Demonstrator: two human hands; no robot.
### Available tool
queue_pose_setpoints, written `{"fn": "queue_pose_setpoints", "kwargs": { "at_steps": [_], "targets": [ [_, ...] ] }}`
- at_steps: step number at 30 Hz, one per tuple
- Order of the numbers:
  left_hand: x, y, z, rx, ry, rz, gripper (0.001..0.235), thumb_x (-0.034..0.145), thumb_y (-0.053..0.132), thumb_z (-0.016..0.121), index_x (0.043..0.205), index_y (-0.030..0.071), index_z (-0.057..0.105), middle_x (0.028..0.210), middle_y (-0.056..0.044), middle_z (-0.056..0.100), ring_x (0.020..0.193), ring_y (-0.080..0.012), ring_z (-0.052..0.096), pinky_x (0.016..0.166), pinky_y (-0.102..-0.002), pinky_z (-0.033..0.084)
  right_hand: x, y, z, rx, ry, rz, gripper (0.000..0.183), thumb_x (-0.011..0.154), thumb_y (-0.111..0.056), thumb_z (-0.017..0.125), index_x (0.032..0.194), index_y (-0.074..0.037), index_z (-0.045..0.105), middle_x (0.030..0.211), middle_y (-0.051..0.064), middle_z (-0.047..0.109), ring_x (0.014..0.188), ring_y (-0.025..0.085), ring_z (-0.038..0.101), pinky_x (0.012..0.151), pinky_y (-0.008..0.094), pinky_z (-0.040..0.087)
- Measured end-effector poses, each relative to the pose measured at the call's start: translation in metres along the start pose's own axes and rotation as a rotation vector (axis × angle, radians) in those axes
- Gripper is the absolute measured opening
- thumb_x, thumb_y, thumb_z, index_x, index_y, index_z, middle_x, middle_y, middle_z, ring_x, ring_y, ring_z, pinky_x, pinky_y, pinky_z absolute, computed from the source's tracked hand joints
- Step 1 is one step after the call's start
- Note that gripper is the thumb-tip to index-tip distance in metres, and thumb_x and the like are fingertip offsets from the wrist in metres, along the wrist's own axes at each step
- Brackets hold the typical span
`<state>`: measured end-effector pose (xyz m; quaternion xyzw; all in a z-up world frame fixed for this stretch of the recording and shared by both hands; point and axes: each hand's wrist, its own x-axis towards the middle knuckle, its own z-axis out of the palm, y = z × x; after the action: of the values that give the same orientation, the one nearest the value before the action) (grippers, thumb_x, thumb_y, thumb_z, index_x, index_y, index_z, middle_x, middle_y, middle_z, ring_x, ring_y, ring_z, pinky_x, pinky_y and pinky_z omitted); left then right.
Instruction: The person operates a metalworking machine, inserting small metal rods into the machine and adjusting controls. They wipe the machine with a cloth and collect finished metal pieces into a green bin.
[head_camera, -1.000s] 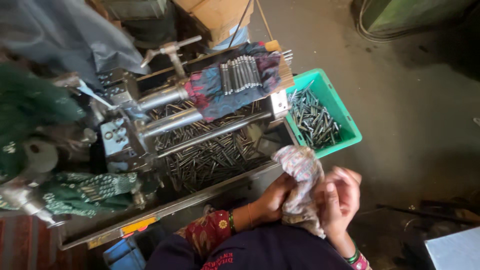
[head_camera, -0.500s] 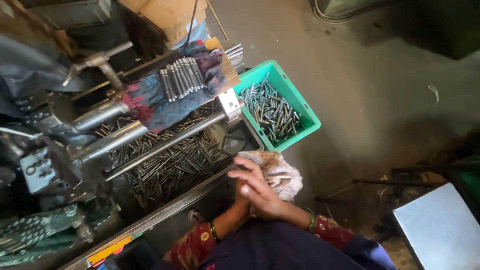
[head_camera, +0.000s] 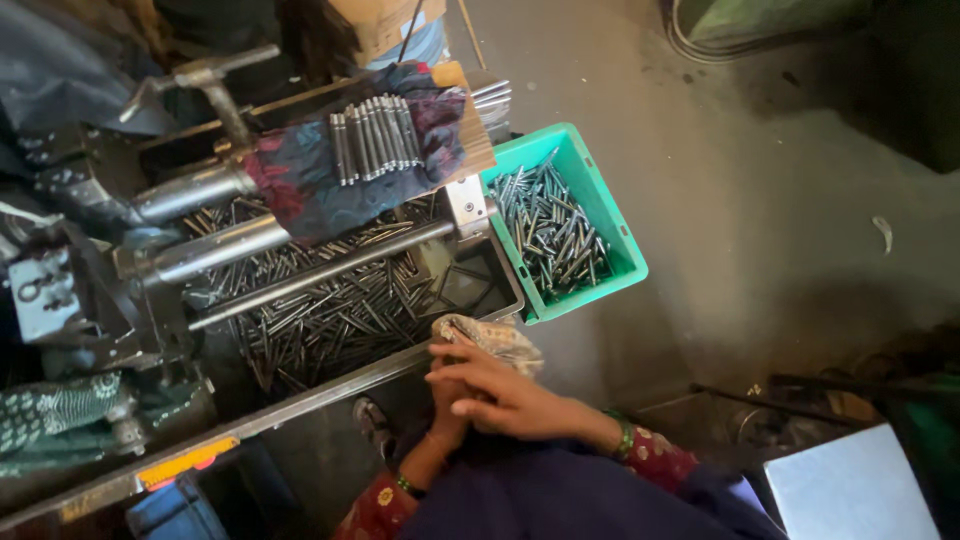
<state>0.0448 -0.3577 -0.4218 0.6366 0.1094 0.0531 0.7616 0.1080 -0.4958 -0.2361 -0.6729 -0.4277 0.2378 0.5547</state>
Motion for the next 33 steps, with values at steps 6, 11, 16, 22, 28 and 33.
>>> {"fn": "queue_pose_setpoints", "kwargs": {
  "at_steps": [6, 11, 16, 22, 28, 33],
  "targets": [
    [-0.005, 0.035, -0.028, -0.655, 0.086, -0.26, 0.059, 0.111, 0.05, 0.034, 0.139, 0.001, 0.052, 0.12, -0.011, 0.065, 0.111, -0.0234, 0.062, 0.1, -0.04, 0.048, -0.022, 0.057, -0.094, -0.351, 0.473, 0.353, 0.029, 0.096, -0.007, 0.061, 0.124, -0.008, 0.069, 0.121, 0.011, 0.072, 0.103, 0.025, 0.071, 0.087, 0.035, 0.057],
    [-0.032, 0.049, -0.038, -0.942, 0.048, -0.358, 0.059, 0.11, 0.05, 0.034, 0.14, 0.001, 0.052, 0.121, -0.011, 0.064, 0.111, -0.0244, 0.062, 0.1, -0.041, 0.049, -0.034, 0.155, -0.155, -0.808, 0.57, 0.385, 0.02, 0.094, -0.01, 0.069, 0.114, -0.006, 0.072, 0.106, 0.019, 0.071, 0.099, 0.038, 0.068, 0.086, 0.044, 0.055],
    [-0.046, 0.051, -0.046, -1.034, -0.006, -0.4, 0.059, 0.11, 0.049, 0.035, 0.14, 0.001, 0.052, 0.123, -0.012, 0.064, 0.112, -0.0255, 0.062, 0.1, -0.042, 0.049, -0.034, 0.214, -0.158, -0.983, 0.501, 0.381, 0.019, 0.082, -0.009, 0.074, 0.1, -0.006, 0.073, 0.099, 0.018, 0.07, 0.095, 0.04, 0.065, 0.085, 0.048, 0.052],
    [-0.057, 0.046, -0.049, -1.058, -0.028, -0.413, 0.059, 0.109, 0.049, 0.035, 0.14, 0.002, 0.051, 0.124, -0.013, 0.063, 0.113, -0.0267, 0.062, 0.1, -0.043, 0.049, -0.032, 0.217, -0.159, -0.675, 0.513, 0.525, 0.014, 0.088, -0.015, 0.072, 0.101, -0.01, 0.073, 0.099, 0.013, 0.073, 0.097, 0.036, 0.07, 0.085, 0.046, 0.054],
    [-0.06, 0.038, -0.039, -1.09, -0.032, -0.43, 0.059, 0.108, 0.049, 0.036, 0.141, 0.002, 0.051, 0.125, -0.014, 0.063, 0.113, -0.0279, 0.062, 0.1, -0.045, 0.05, -0.021, 0.213, -0.141, -0.914, 0.306, 0.486, 0.045, 0.079, -0.03, 0.085, 0.108, -0.003, 0.065, 0.101, 0.027, 0.062, 0.093, 0.047, 0.063, 0.08, 0.051, 0.052],
    [-0.056, 0.037, -0.039, -1.107, -0.038, -0.419, 0.059, 0.108, 0.049, 0.036, 0.141, 0.002, 0.05, 0.126, -0.015, 0.062, 0.114, -0.0289, 0.062, 0.1, -0.045, 0.05, -0.011, 0.218, -0.145, -0.977, 0.191, 0.525, 0.058, 0.072, -0.033, 0.089, 0.106, 0.001, 0.057, 0.102, 0.031, 0.06, 0.089, 0.051, 0.064, 0.078, 0.054, 0.054]
  ]
}}
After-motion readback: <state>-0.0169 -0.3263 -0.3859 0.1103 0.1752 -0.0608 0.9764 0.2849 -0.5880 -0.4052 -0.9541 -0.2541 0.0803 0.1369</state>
